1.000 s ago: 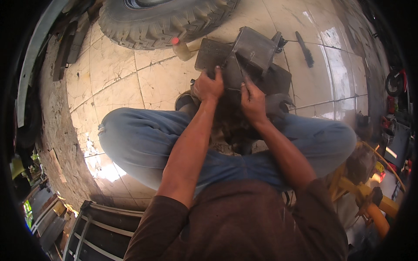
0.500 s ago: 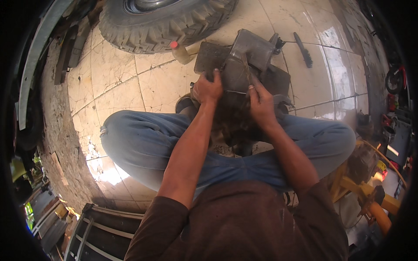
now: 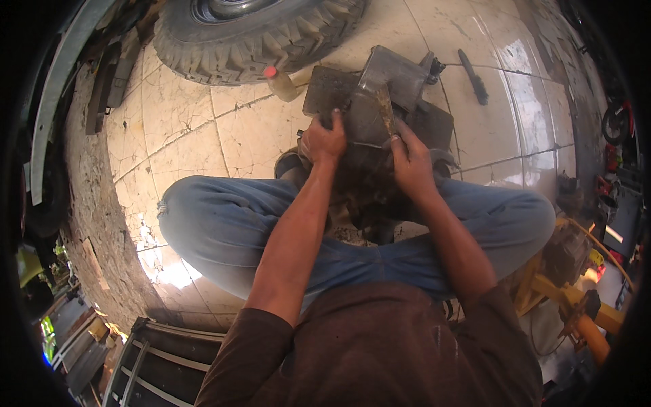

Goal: The person sits on the floor and uses a screwdriver to manipulate a bolt on a metal mechanical component. They repeatedly tighten and loosen the bolt while holding the part steady with their other hand.

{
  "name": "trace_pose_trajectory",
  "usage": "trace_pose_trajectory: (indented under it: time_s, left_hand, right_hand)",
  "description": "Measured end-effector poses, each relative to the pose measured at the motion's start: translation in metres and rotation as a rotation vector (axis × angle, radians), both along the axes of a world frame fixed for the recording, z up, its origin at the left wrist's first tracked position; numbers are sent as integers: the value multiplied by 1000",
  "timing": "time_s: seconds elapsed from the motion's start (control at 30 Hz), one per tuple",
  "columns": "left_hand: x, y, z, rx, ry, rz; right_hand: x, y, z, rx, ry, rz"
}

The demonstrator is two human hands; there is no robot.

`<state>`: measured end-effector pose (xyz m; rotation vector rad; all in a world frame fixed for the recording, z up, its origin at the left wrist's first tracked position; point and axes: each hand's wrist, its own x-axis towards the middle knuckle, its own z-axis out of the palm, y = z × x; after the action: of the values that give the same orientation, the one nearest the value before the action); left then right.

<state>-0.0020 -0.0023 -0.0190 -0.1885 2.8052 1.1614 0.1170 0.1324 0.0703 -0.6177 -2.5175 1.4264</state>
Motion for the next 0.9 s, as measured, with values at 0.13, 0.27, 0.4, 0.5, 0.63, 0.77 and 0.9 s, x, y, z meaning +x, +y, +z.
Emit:
trace_pose_trajectory:
  time_s: [0.13, 0.27, 0.4, 0.5, 0.63, 0.77, 0.9]
  left_hand:
    - [1, 1, 6, -4, -37, -12]
    - [0, 2, 7, -3, -48, -14]
    - [0, 1, 3, -3, -27, -7]
    - [1, 2, 4, 5, -29, -10]
    - [0, 2, 3, 14, -43, -14]
    - [0, 2, 6, 12, -49, -13]
    - [0, 4, 4, -7, -33, -2]
  right_hand:
    - [7, 14, -9, 266, 90, 59]
    - [0, 20, -19, 365, 111, 138]
    - [-1, 11, -19, 356, -47, 96]
    - [7, 11, -31, 295, -5, 46]
    - [0, 17, -38, 42, -14, -23]
    - [-3, 24, -36, -212, -159, -100]
    - [-6, 20, -36, -181, -105, -121]
